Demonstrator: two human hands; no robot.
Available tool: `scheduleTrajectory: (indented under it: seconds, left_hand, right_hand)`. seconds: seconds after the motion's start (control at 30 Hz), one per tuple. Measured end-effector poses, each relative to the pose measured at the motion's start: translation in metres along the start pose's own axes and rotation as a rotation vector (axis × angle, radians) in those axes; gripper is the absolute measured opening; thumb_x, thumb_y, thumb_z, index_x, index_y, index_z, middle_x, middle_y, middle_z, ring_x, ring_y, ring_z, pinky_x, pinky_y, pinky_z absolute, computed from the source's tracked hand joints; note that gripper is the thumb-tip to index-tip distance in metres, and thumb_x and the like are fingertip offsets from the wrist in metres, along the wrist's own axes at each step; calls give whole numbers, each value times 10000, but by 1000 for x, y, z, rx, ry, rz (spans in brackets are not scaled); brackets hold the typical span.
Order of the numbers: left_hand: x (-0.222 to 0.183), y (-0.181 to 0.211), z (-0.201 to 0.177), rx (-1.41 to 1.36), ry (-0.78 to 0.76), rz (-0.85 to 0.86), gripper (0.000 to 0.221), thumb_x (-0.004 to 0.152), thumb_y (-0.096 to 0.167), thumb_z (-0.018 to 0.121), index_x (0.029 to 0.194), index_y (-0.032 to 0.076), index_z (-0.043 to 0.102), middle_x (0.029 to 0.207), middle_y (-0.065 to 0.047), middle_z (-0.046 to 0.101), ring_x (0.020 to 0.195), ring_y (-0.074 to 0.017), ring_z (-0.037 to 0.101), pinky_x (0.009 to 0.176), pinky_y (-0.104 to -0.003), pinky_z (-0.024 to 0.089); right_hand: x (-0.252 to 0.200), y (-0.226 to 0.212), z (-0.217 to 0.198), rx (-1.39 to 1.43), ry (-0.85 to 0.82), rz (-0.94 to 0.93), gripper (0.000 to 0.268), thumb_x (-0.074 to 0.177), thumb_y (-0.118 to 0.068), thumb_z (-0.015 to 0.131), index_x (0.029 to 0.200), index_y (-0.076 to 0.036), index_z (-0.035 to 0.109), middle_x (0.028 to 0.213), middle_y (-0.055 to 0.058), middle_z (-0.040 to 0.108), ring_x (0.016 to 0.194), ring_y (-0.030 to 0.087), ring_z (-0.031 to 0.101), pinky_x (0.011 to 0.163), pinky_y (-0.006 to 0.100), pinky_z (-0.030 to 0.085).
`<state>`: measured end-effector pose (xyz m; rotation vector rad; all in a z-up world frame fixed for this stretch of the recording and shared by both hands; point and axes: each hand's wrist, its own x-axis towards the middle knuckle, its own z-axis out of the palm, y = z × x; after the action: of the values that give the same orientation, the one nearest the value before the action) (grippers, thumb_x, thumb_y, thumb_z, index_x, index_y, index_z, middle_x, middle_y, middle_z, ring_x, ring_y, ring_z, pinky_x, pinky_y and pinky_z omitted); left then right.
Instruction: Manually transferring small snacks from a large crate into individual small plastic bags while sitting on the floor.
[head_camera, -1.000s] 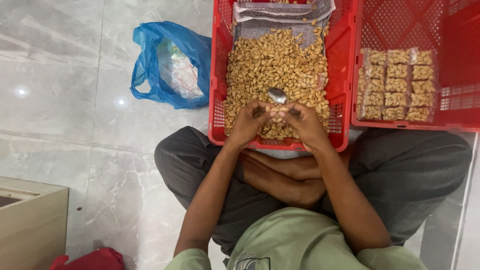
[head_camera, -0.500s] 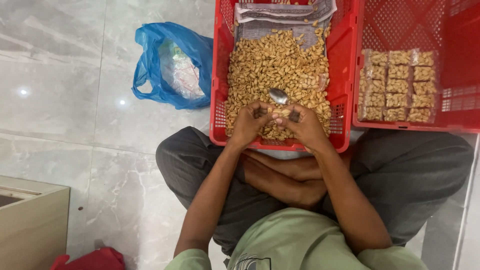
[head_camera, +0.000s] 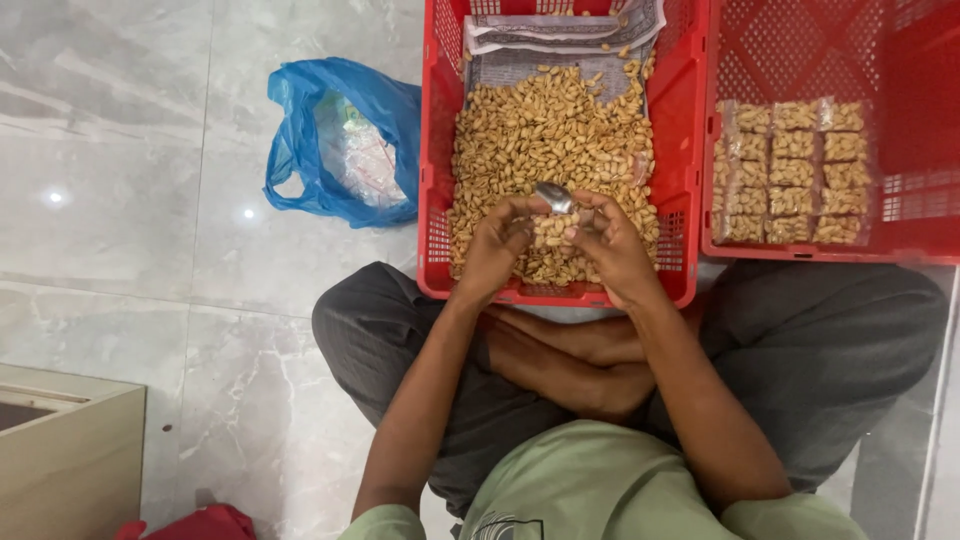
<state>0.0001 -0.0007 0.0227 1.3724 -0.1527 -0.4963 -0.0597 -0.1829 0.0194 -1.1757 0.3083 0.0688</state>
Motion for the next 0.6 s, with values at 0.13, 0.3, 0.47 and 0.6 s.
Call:
scheduleTrajectory:
  seconds: [0.13,0.3,0.47,0.6]
  left_hand:
    - [3,-2,0,7,13,-112,341,1065,146,576,1387,35,572,1198,-165,695,928,-127,601,800,-310,550]
    - [3,-14,0,142,63,-131,302,853,171,856,1116,61,758,773,-11,565,714,-69,555,556,-197,482]
    - [3,-14,-4,155,60,-174,327,821,181,890,1083,36,758,717,-39,567,659,-89,569,520,-203,480]
    - [4,-26,-2,81,70,-153,338,823,128,873,1113,16,741,717,-55,589,672,-113,629,533,-201,526]
  right_hand:
    - [5,6,-2,-48,-6,-32,519,956,-14,691,1440,18,503,960,51,524,891,167,669,840,332,641]
    - [0,6,6,-72,49,-2,288,910,-114,799,1168,-9,727,887,18,678,808,85,682,768,266,616]
    - [3,20,-2,-109,70,-37,237,902,-96,811,1104,-1,731,841,50,696,763,94,691,713,265,611]
    - [4,26,-4,-37,82,-23,261,916,-105,797,1133,11,711,868,84,698,787,126,689,742,314,633]
